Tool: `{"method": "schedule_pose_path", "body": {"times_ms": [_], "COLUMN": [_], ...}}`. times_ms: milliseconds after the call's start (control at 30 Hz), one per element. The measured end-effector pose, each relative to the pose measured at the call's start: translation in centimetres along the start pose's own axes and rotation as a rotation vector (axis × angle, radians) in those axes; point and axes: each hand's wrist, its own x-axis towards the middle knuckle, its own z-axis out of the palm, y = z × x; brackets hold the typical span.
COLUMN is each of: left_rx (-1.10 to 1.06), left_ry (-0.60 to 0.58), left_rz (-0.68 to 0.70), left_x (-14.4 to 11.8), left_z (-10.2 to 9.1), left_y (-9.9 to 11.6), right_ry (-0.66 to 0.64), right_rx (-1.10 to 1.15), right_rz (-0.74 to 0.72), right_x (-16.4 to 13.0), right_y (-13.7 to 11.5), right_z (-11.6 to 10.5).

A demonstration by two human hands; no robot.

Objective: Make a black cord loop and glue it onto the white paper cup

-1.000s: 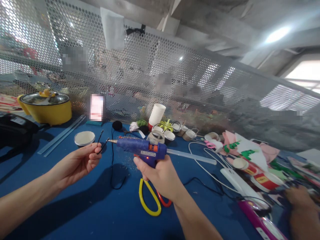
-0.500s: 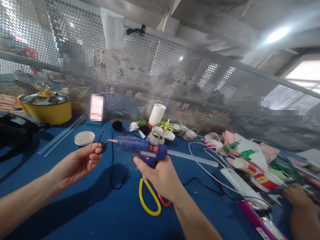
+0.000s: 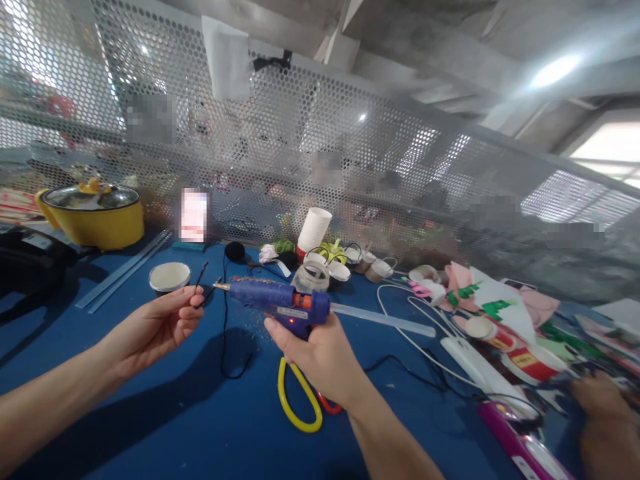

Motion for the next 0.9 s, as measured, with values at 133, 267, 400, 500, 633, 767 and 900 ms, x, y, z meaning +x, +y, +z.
{"method": "schedule_pose_path", "body": {"times_ms": [133, 267, 400, 500, 633, 767, 900], "left_rx": [0.001, 0.009, 0.013, 0.011, 0.01, 0.01, 0.016], "left_ry": [-0.001, 0.008, 0.013, 0.016, 0.01, 0.0, 0.006], "left_rz": [-0.004, -0.009, -0.009, -0.008, -0.008, 0.0, 0.003], "left_x": [-0.01, -0.04, -0.02, -0.01, -0.04, -0.03, 0.06], "left_z": [-0.04, 0.04, 0.08, 0.05, -0.03, -0.15, -0.16], "left_y": [-0.01, 0.0, 0.01, -0.01, -0.03, -0.04, -0.09], "right_ry": [-0.023, 0.036, 0.05, 0.027, 0.021, 0.021, 0.009], "right_rx": [-0.033, -0.026, 0.007, 0.033, 0.045, 0.034, -0.008], "right_rz": [0.005, 0.011, 0.019, 0.017, 0.038, 0.033, 0.024], "right_x": [0.15, 0.16, 0.12, 0.1, -0.03, -0.14, 0.05], "right_y": [-0.02, -0.04, -0.09, -0.17, -0.27, -0.22, -0.06], "right_z": [-0.38, -0.41, -0.16, -0.02, 0.13, 0.17, -0.15]}}
